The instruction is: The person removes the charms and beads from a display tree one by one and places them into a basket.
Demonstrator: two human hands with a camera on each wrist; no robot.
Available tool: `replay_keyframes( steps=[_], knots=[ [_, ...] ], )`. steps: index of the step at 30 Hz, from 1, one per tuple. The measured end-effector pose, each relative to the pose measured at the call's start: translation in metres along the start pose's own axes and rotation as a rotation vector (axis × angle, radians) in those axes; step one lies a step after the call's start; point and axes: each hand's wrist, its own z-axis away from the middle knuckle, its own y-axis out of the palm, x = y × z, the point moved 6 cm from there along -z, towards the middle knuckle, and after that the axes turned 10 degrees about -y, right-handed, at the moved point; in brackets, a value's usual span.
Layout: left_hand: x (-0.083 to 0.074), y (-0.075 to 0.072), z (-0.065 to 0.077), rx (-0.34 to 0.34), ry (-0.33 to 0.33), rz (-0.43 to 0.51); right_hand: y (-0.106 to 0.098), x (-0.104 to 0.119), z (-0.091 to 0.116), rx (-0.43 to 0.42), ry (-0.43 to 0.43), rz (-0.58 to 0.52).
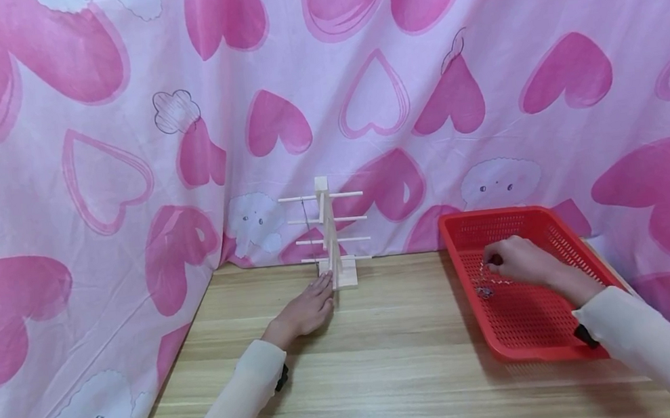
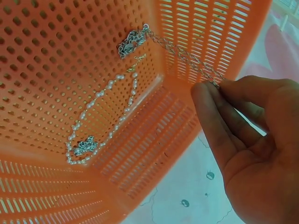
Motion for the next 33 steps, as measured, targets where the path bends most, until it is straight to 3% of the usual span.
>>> replay_keyframes(
  steps=[11,22,33],
  knots=[
    [-0.001,0.001,0.002,0.000,-0.008,0.021,0.016,0.005,-0.010,0.096,-0.073,0.039],
    [-0.003,0.000,0.002,-0.003,0.005,0.018,0.030,0.002,-0.013,0.176,-0.093,0.051],
    [-0.003,-0.003,0.003,-0.008,0.017,0.007,0.031,-0.002,-0.014,0.179,-0.057,0.027]
  ],
)
